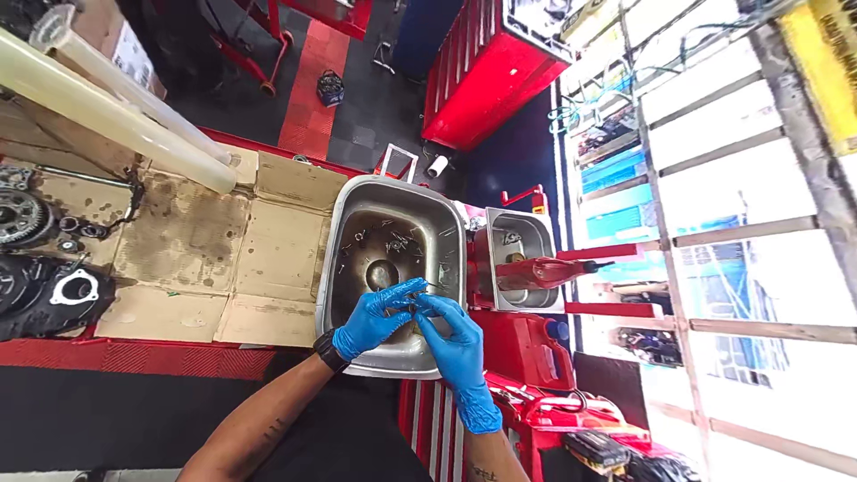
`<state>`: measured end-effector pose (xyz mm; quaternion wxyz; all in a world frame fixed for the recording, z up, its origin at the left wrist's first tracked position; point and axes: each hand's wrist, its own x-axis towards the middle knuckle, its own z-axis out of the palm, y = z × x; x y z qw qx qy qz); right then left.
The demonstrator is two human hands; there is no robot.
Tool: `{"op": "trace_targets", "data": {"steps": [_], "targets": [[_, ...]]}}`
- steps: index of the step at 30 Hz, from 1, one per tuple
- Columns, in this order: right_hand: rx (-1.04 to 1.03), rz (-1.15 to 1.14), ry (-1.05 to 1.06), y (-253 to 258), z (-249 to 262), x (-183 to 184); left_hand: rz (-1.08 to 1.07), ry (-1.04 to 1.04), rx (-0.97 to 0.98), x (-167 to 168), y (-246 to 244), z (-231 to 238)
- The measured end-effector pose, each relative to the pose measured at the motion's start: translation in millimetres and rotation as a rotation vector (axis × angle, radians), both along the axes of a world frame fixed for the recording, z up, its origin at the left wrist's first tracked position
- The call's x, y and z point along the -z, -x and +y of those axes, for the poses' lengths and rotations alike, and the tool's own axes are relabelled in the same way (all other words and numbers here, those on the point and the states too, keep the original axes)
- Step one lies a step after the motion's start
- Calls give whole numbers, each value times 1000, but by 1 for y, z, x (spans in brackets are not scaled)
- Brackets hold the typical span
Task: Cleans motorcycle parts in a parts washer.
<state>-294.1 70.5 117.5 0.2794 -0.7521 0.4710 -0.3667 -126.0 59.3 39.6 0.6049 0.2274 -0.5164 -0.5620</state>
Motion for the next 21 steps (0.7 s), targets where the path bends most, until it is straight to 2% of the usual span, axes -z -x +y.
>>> {"op": "trace_targets", "data": {"steps": [3,6,8,11,13,16,21], "targets": [[-129,279,51,8,-2,-8,-99,23,-42,-3,-1,5],[-348,439,74,6,-15,-12,-226,3,-101,-7,-14,13],[-484,527,38,2,-23,-18,-206,-8,-64,-8,-23,16],[-576,599,43,-20,-34,-27,-151,-17,-51,-13,-43,17],[-622,614,20,-45,-43,-34,-160,-40,-60,-6,-64,17],[-626,582,6,-95,-60,-35,-163,-241,-64,25,-108,24],[-647,414,121,-235,-93,-4,-319,-594,-213,74,-200,48]]}}
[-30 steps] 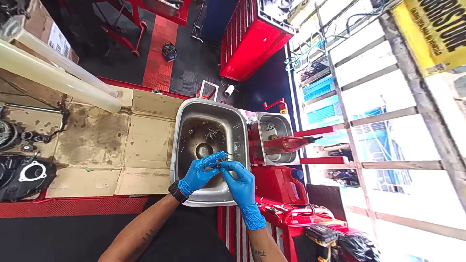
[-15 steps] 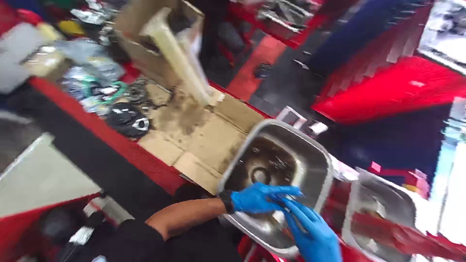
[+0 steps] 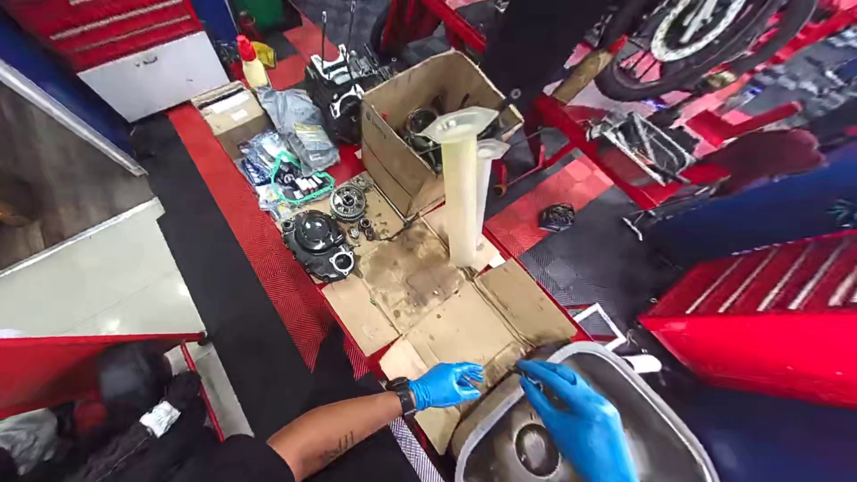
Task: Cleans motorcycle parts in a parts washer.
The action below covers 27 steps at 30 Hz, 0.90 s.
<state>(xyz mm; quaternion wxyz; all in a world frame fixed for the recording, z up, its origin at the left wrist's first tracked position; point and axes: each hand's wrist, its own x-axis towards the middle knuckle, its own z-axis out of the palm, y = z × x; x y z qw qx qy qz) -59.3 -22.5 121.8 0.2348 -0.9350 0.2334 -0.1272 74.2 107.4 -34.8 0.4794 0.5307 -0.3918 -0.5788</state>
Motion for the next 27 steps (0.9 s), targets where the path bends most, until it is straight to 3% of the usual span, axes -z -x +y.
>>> {"op": "trace_targets", "data": {"steps": [3,8,12,19,27], "targets": [[-77,-52,-49,-118,-18,25,-43,-72,-23,17,-63,14],[-107,111,-226,-320,-51,93,-96,-104,26,38,-144,26],[-29,262,-359,-433,-61,160,-86,-134,51,43,-188,30],[34,377,-491,-504,-55,238,8,-200,49,61,-223,30],[47,388,-509,-515,-55,246,27,-264,94,75,-244,26]]}}
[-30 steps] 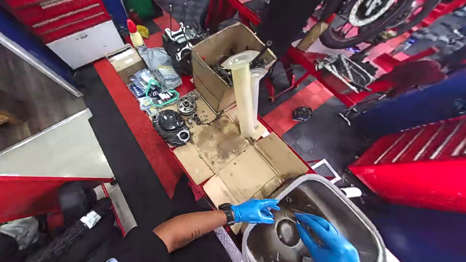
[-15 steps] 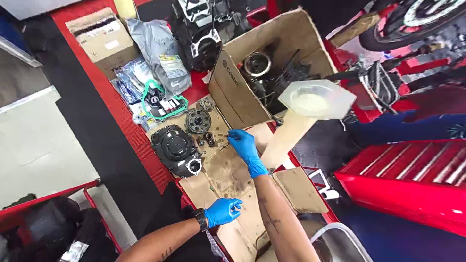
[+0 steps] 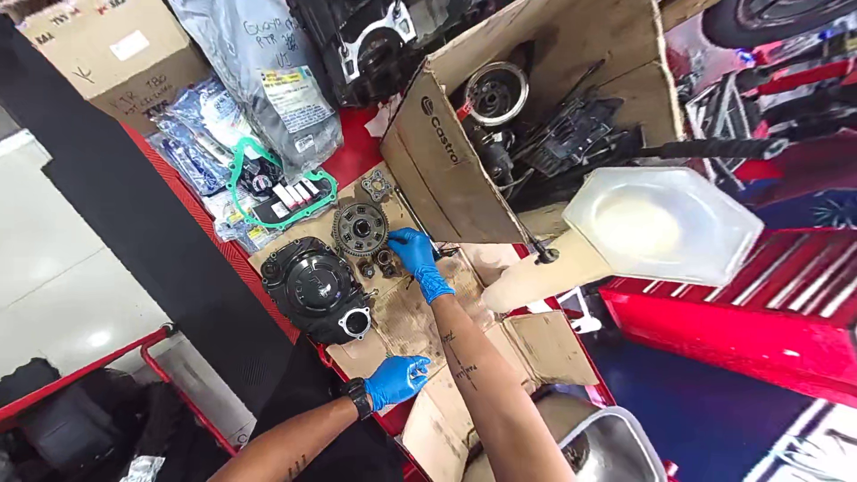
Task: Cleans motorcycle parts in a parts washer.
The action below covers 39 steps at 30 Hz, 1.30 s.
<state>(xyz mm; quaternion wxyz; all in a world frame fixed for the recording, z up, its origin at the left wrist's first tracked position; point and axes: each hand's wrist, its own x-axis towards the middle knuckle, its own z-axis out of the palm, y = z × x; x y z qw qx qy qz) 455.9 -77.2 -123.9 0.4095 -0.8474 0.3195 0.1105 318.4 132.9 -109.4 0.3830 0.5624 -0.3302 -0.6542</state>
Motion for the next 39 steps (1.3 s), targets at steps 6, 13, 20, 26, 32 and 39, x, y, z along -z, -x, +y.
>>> {"op": "trace_targets", "data": {"steps": [6,13,20,26,32,39], "targets": [[-11,30,-46,-3,3,3,-2,-58,-17,2,-18,-1],[146,-138,-46,51,-10,-44,-52,-82,-4,-3,-30,-16],[534,-351,92,289,49,-140,-82,86,80,-31,8,-58],[1012,-41,327,537,152,-176,-126,160,222,-68,81,-102],[1507,284,561,781,213,-182,-110,218,298,-100,212,-143],[1509,262,398,887,206,-133,-420,125,456,-85,369,-184]]}}
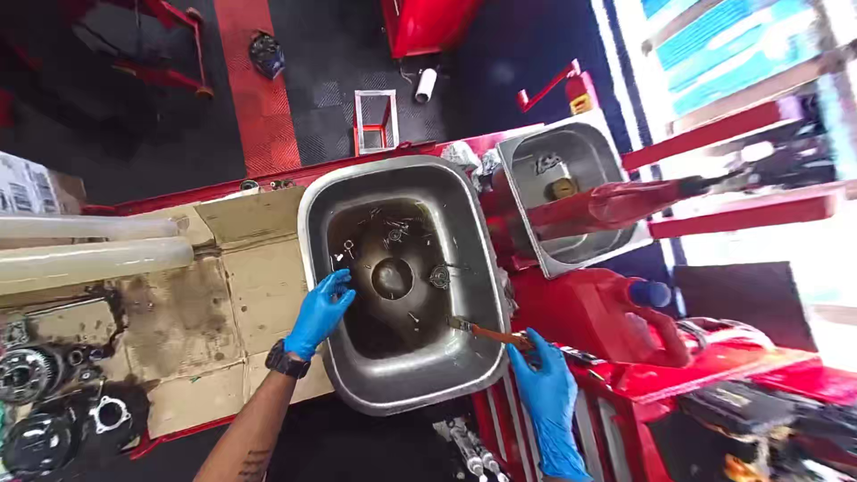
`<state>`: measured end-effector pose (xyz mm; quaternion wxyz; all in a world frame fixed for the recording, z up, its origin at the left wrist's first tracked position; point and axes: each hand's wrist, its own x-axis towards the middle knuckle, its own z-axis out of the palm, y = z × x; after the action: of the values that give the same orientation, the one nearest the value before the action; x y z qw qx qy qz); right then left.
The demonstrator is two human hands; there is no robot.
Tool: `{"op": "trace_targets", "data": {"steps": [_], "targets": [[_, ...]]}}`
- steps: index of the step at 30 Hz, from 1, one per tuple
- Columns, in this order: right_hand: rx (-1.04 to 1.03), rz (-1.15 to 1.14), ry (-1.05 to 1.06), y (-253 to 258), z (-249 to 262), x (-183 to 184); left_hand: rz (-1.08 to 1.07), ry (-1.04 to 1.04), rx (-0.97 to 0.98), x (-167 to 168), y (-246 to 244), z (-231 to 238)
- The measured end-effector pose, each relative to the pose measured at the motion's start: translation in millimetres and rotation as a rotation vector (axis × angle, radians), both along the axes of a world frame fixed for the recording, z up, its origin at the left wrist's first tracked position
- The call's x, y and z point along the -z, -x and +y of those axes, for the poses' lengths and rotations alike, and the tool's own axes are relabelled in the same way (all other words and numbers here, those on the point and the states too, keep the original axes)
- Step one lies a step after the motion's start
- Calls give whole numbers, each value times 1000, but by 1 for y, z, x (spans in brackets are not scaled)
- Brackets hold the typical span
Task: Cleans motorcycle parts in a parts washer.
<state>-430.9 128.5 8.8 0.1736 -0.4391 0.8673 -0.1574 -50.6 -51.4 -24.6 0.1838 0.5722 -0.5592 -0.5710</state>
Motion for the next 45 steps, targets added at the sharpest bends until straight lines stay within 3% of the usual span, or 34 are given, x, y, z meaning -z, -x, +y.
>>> {"op": "trace_targets", "data": {"steps": [7,10,13,16,19,22,25,28,35,41,45], "targets": [[-90,-133,192,3,-7,20,-474,-24,109,42,49,-73],[-207,-221,157,-10,-24,35,-627,-13,130,61,65,-104],[-332,-249,10,-24,-38,54,-830,-48,149,76,90,-114],[-313,-312,89,-28,-55,40,-920,-80,142,87,104,-109],[-277,-464,227,-33,-90,28,-872,-68,88,83,98,-105],[-311,-552,288,-47,-146,40,-681,-57,-38,76,78,-116],[-365,-389,233,-61,-196,69,-460,-94,-199,90,61,-128],[-414,-247,141,-60,-210,101,-482,-117,-173,96,69,-131],[-561,-260,116,-55,-197,109,-731,-72,-27,102,105,-130],[-232,-672,192,-39,-137,56,-503,-97,55,88,82,-107],[-56,-700,109,-23,-63,45,-467,-75,179,84,87,-65]]}}
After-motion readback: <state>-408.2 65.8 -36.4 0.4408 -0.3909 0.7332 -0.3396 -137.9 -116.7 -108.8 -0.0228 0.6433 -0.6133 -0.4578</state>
